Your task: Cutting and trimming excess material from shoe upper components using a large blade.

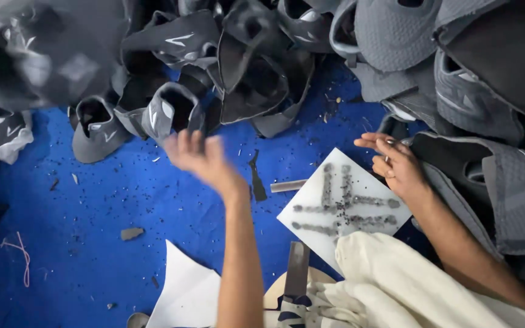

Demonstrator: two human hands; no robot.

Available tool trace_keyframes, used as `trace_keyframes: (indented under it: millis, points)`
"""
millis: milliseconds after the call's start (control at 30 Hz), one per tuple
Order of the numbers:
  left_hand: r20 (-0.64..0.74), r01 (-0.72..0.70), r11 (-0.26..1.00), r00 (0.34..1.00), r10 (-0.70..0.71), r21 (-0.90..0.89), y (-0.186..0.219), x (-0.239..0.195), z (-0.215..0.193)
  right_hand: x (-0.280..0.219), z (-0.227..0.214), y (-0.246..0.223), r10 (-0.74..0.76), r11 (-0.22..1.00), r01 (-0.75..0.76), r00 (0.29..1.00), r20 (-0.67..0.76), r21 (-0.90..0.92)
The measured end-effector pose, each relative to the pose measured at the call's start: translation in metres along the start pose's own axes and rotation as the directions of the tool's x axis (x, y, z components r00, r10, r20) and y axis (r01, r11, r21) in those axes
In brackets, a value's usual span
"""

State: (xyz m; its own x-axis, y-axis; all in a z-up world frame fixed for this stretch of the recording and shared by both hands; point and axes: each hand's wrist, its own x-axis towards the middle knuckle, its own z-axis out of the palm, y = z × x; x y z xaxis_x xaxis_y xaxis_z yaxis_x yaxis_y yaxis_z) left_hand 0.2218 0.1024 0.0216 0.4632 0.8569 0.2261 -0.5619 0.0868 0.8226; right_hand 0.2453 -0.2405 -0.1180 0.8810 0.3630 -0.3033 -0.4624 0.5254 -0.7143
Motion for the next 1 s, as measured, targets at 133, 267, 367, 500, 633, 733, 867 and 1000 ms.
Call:
trace_keyframes:
  millis: [133,267,367,500,633,733,867,1000]
  points:
    - [0.667,-0.675,0.223,0.735,0.124,0.703,-0.056,0.026,-0.018,0.001,-0.002,0.014,-0.014,0.992,0.013,1.0,-0.011,-0.123]
    - [0.709,-0.701,0.112,0.702,-0.063,0.704,-0.074,0.057,-0.035,-0.018,0.023,0.004,-0.042,0.951,0.037,0.999,-0.008,-0.308]
    - [0.716,-0.625,0.448,0.696,-0.051,0.639,0.057,-0.025,0.012,-0.041,0.063,-0.004,-0.234,0.626,0.268,0.961,0.151,-0.733]
    - [0.323,0.096,0.638,0.799,-0.507,0.764,0.131,-0.133,-0.009,-0.083,0.157,-0.025,-0.464,0.211,0.709,0.679,0.57,-0.673]
    - [0.218,0.648,0.733,0.7,-0.68,0.207,0.135,-0.171,-0.054,-0.09,0.075,0.056,-0.14,0.19,0.563,0.826,0.546,-0.804]
    - [0.223,0.705,0.686,0.65,-0.727,0.18,0.121,-0.177,-0.083,-0.099,0.093,0.045,-0.032,0.352,0.591,0.782,0.622,-0.726]
    - [0.224,0.661,0.623,0.59,-0.776,0.418,0.1,-0.185,-0.104,-0.121,0.181,0.007,0.048,0.392,0.172,0.977,0.207,-0.904]
    - [0.558,-0.244,0.68,0.778,-0.289,0.692,0.11,-0.152,-0.093,-0.079,0.1,0.061,-0.141,0.33,0.323,0.946,0.293,-0.887]
